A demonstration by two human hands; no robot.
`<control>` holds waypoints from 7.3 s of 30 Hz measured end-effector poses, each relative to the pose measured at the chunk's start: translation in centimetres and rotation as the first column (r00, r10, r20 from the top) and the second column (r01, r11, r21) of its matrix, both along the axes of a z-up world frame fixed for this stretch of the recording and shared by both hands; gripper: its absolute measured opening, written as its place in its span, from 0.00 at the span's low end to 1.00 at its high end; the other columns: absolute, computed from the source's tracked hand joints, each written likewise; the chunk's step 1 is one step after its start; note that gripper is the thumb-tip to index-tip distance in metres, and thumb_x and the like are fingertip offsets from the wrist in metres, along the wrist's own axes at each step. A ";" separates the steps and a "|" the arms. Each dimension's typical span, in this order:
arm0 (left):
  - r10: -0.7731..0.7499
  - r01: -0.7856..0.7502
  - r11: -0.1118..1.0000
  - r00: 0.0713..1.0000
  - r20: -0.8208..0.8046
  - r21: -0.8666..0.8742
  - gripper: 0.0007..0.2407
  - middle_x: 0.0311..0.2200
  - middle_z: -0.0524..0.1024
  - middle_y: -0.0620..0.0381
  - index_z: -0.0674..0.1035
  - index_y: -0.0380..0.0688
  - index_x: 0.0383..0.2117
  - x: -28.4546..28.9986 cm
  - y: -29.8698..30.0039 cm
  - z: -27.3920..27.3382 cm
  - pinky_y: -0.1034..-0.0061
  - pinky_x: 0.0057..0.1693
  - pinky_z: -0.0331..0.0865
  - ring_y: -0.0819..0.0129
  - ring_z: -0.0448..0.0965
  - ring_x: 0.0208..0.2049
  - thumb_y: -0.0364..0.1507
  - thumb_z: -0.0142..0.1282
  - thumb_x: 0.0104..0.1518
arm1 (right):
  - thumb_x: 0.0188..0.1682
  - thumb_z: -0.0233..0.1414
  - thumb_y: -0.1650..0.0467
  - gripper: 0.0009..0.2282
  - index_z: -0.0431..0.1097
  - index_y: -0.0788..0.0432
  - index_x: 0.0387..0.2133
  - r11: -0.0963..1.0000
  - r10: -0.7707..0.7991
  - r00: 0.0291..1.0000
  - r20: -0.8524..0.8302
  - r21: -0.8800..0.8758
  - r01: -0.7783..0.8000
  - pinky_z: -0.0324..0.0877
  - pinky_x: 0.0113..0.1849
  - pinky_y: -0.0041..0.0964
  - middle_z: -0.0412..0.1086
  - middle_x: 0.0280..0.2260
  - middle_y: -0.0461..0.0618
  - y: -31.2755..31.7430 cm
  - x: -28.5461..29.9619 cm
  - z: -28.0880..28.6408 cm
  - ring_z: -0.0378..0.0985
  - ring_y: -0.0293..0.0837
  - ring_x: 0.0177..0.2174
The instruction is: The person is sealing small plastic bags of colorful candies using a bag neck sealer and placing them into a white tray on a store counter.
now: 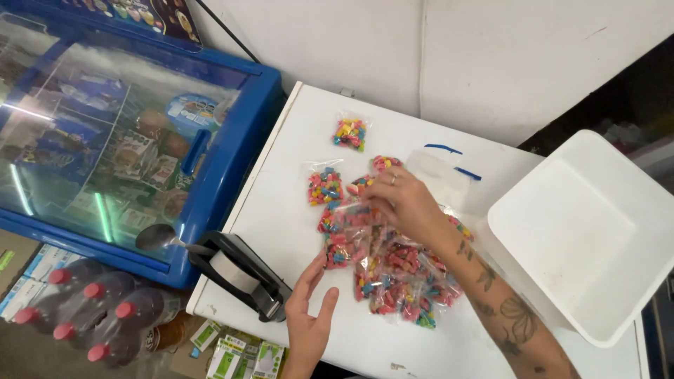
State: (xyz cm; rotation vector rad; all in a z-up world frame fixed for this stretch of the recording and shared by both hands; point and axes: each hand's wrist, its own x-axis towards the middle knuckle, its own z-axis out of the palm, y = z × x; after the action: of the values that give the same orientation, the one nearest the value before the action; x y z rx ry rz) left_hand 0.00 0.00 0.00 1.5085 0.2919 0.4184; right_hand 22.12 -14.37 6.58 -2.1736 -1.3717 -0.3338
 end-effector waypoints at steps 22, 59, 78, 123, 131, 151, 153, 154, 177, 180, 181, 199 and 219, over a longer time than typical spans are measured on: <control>-0.150 0.177 0.984 0.760 -0.632 -0.022 0.15 0.54 0.81 0.76 0.87 0.66 0.46 4.7 1.1 -2.2 0.81 0.64 0.77 0.83 0.78 0.60 0.43 0.52 0.58 | 0.47 0.64 0.66 0.10 0.70 0.55 0.24 0.688 -0.541 0.080 -0.837 -0.385 0.615 0.77 0.31 0.36 0.73 0.27 0.49 7.4 28.7 -15.3 0.74 0.41 0.28; -0.415 0.266 0.459 0.908 0.060 -0.848 0.31 0.53 0.75 0.44 0.59 0.54 0.70 -1.2 -3.6 2.9 0.46 0.49 0.80 0.46 0.79 0.51 0.24 0.55 0.57 | 0.40 0.59 0.67 0.30 0.65 0.52 0.61 0.799 -0.113 0.344 -0.932 0.121 0.589 0.79 0.45 0.41 0.69 0.58 0.47 -4.1 -14.5 2.6 0.75 0.44 0.53; -0.299 0.199 0.847 0.945 -0.132 -0.493 0.09 0.32 0.82 0.53 0.80 0.39 0.43 -2.5 -3.5 1.4 0.75 0.36 0.80 0.68 0.83 0.31 0.29 0.54 0.61 | 0.42 0.64 0.74 0.06 0.79 0.60 0.33 0.828 0.058 0.444 -0.894 0.291 0.479 0.80 0.35 0.31 0.80 0.29 0.49 -5.5 -16.5 -3.4 0.82 0.38 0.31; -0.350 0.317 0.932 0.911 -0.216 -0.175 0.07 0.33 0.86 0.48 0.84 0.42 0.42 0.1 -1.3 -9.7 0.72 0.46 0.80 0.63 0.86 0.37 0.23 0.56 0.61 | 0.41 0.65 0.75 0.07 0.83 0.59 0.34 0.925 -0.149 0.419 -0.896 0.023 0.378 0.76 0.33 0.33 0.82 0.25 0.54 -8.9 -13.0 -11.3 0.81 0.40 0.27; -0.353 0.344 0.935 0.924 -0.149 -0.083 0.03 0.27 0.86 0.50 0.82 0.43 0.30 0.5 -0.6 -12.9 0.69 0.44 0.81 0.65 0.86 0.33 0.22 0.57 0.60 | 0.41 0.60 0.80 0.09 0.84 0.59 0.31 0.954 -0.037 0.549 -0.835 0.135 0.269 0.77 0.37 0.41 0.82 0.27 0.56 -9.9 -12.0 -13.7 0.83 0.46 0.30; -0.240 0.243 0.969 0.969 -0.054 0.047 0.06 0.32 0.86 0.43 0.78 0.37 0.28 -0.2 -0.4 -9.5 0.65 0.47 0.81 0.55 0.87 0.37 0.23 0.67 0.51 | 0.38 0.65 0.76 0.02 0.82 0.62 0.24 0.950 -0.111 0.658 -0.745 0.115 0.290 0.78 0.36 0.39 0.82 0.29 0.56 -8.7 -12.9 -11.9 0.85 0.50 0.30; -0.240 0.231 0.970 0.963 -0.126 -0.080 0.12 0.36 0.86 0.44 0.74 0.39 0.34 -0.1 -1.3 -10.3 0.70 0.49 0.79 0.59 0.86 0.40 0.26 0.69 0.50 | 0.37 0.65 0.76 0.02 0.82 0.62 0.23 0.947 -0.135 0.655 -0.743 0.098 0.307 0.79 0.35 0.38 0.82 0.28 0.56 -8.4 -13.2 -11.2 0.85 0.49 0.30; -0.250 0.210 0.956 0.948 -0.195 -0.204 0.18 0.41 0.85 0.45 0.71 0.41 0.40 0.0 -1.8 -10.6 0.74 0.52 0.77 0.63 0.85 0.42 0.29 0.71 0.50 | 0.37 0.66 0.76 0.02 0.82 0.63 0.23 0.942 -0.161 0.652 -0.741 0.081 0.326 0.79 0.34 0.38 0.82 0.27 0.56 -8.3 -13.5 -10.8 0.85 0.49 0.29; -0.329 0.290 0.937 0.919 -0.216 -0.192 0.12 0.40 0.86 0.47 0.85 0.42 0.46 0.2 -2.4 -10.7 0.70 0.49 0.79 0.61 0.85 0.43 0.28 0.65 0.57 | 0.39 0.68 0.74 0.14 0.66 0.63 0.23 0.823 -0.242 0.562 -0.791 0.140 0.551 0.79 0.31 0.30 0.82 0.29 0.55 -8.8 -15.4 -14.1 0.85 0.43 0.29; -0.341 0.314 0.938 0.913 -0.223 -0.150 0.10 0.39 0.86 0.45 0.85 0.41 0.44 0.0 -2.3 -11.1 0.68 0.49 0.78 0.58 0.85 0.43 0.28 0.63 0.58 | 0.40 0.68 0.74 0.14 0.65 0.62 0.23 0.807 -0.250 0.571 -0.782 0.157 0.569 0.79 0.31 0.30 0.82 0.29 0.54 -9.0 -15.7 -14.9 0.85 0.42 0.29; -0.337 0.311 0.939 0.914 -0.225 -0.144 0.08 0.38 0.86 0.46 0.86 0.41 0.43 0.2 -2.2 -11.5 0.68 0.49 0.79 0.58 0.86 0.42 0.28 0.62 0.59 | 0.40 0.67 0.74 0.13 0.65 0.62 0.24 0.798 -0.249 0.580 -0.776 0.175 0.577 0.79 0.31 0.30 0.82 0.29 0.54 -9.1 -15.7 -15.3 0.85 0.42 0.29; -0.208 0.198 0.978 0.950 -0.234 -0.067 0.13 0.43 0.82 0.41 0.81 0.38 0.48 -0.1 1.9 -9.7 0.60 0.53 0.75 0.54 0.81 0.48 0.29 0.63 0.59 | 0.45 0.63 0.62 0.14 0.80 0.62 0.34 0.988 -0.128 0.669 -0.732 -0.032 0.153 0.73 0.34 0.40 0.73 0.38 0.56 10.1 -16.2 -7.3 0.71 0.45 0.30; -0.270 0.228 0.960 0.906 -0.327 -0.159 0.20 0.49 0.73 0.43 0.70 0.38 0.55 -1.1 1.7 -17.6 0.58 0.56 0.67 0.53 0.73 0.51 0.34 0.59 0.62 | 0.42 0.63 0.63 0.12 0.79 0.63 0.24 0.981 -0.191 0.417 -0.889 -0.185 0.054 0.64 0.45 0.43 0.66 0.42 0.57 9.1 -16.3 -10.2 0.64 0.51 0.44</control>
State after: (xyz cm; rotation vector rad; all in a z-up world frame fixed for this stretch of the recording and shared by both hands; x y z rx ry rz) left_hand -1.13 1.72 -17.60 1.4759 0.3861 -0.0724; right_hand 5.82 -5.25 -3.64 -1.9830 -0.5745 0.8459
